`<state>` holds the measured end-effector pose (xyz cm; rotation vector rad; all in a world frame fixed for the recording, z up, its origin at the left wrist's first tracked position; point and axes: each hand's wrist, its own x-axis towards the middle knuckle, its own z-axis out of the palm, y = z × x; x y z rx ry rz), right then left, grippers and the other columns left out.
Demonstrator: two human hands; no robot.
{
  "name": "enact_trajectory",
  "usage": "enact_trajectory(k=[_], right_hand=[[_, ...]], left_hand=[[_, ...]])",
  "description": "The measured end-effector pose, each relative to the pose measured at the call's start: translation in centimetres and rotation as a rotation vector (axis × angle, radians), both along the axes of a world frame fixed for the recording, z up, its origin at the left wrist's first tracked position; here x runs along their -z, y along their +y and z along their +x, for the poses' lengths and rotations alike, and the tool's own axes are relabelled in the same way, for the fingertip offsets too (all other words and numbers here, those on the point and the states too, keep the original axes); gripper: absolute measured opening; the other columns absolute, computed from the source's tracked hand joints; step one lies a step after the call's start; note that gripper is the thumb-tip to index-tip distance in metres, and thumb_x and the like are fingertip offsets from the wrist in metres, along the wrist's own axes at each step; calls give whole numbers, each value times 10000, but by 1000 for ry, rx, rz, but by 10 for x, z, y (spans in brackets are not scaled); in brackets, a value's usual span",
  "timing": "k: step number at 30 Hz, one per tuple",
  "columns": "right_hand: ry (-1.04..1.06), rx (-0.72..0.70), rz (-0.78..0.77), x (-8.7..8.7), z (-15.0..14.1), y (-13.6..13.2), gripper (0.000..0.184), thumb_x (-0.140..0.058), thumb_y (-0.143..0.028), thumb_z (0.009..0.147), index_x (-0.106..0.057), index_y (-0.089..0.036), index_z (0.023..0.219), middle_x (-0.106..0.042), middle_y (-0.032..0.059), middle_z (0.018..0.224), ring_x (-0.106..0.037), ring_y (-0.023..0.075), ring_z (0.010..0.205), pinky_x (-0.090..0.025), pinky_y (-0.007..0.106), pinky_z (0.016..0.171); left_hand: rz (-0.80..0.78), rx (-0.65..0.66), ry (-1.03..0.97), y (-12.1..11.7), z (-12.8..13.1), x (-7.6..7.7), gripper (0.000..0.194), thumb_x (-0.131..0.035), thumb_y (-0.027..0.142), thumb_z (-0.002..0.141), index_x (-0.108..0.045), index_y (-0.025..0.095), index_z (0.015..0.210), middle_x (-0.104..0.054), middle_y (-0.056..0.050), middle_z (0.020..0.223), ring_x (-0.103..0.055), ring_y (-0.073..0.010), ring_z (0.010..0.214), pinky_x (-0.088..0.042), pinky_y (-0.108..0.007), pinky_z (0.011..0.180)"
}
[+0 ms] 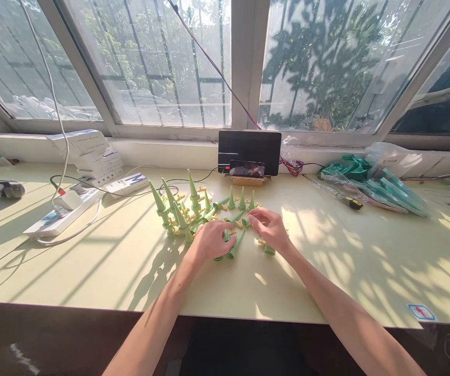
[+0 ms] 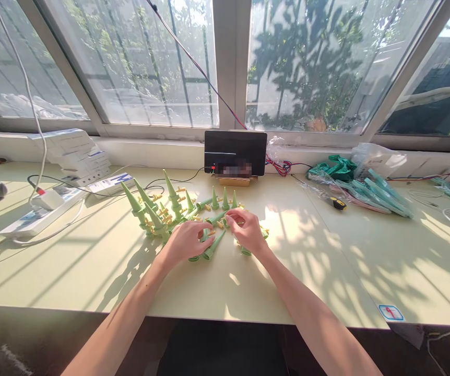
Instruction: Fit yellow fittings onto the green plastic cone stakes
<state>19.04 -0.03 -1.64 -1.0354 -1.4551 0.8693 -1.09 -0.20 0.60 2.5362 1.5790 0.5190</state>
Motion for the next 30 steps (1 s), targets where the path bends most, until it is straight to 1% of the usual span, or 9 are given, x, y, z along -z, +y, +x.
enact_trajectory(k=[4,9,14,16,18,20,22,25,30], right_hand=[[-23,5,9,-3,0,-2,249,-662,-425,843,-682,-180,882,-669,51,763,-590,143,590,-467,247,507],[-46,7,19,-5,-1,-4,251,-653,-431,845,-678,-183,878,-676,60,776,-603,153,600,-474,255,510],[-52,14,23,-5,-1,-4,270,-646,-449,850,-678,-182,876,-674,58,766,-601,155,593,-475,262,518],[-55,16,29,-5,-1,-5,266,-645,-444,856,-678,-181,878,-670,54,760,-592,151,587,-472,262,522],[-57,13,34,-6,-1,-5,256,-639,-434,865,-677,-181,884,-668,51,760,-587,149,591,-473,263,532],[-62,6,47,-7,-1,-7,249,-628,-426,878,-676,-182,887,-673,55,780,-594,152,614,-477,265,547],[-77,-1,68,-8,-2,-8,248,-617,-425,888,-674,-184,889,-683,62,813,-606,157,644,-486,268,564],[-114,1,105,-9,-3,-10,254,-603,-432,900,-675,-189,912,-696,71,858,-621,165,678,-502,276,586],[-159,13,143,-9,-5,-13,251,-585,-428,912,-676,-197,949,-702,83,911,-640,179,725,-511,282,590]], left_hand=[[-26,-43,-2,1,1,2,342,-570,424,809,-741,257,1054,-655,5,621,-626,-187,657,-410,-288,606],[-20,-40,-46,2,1,4,301,-597,428,797,-765,241,962,-647,-4,593,-613,-194,622,-400,-287,574],[9,-46,-111,2,0,3,264,-611,427,796,-760,249,920,-642,11,611,-588,-164,586,-393,-266,561],[36,-47,-146,2,0,3,271,-607,427,813,-753,247,953,-641,11,631,-586,-159,594,-411,-267,583],[81,-31,-191,2,1,3,295,-602,411,834,-736,243,1036,-657,0,696,-585,-156,617,-426,-266,602],[126,-3,-240,2,3,4,322,-592,372,859,-706,241,1130,-661,-11,775,-564,-142,620,-434,-262,612],[158,23,-293,3,4,5,333,-582,327,881,-679,237,1187,-641,-10,807,-524,-122,592,-439,-257,618],[182,49,-378,3,7,7,335,-586,294,894,-655,235,1216,-601,-3,807,-489,-103,567,-447,-248,619],[196,31,-462,2,9,7,360,-604,308,897,-627,254,1252,-557,4,808,-478,-94,562,-469,-246,631]])
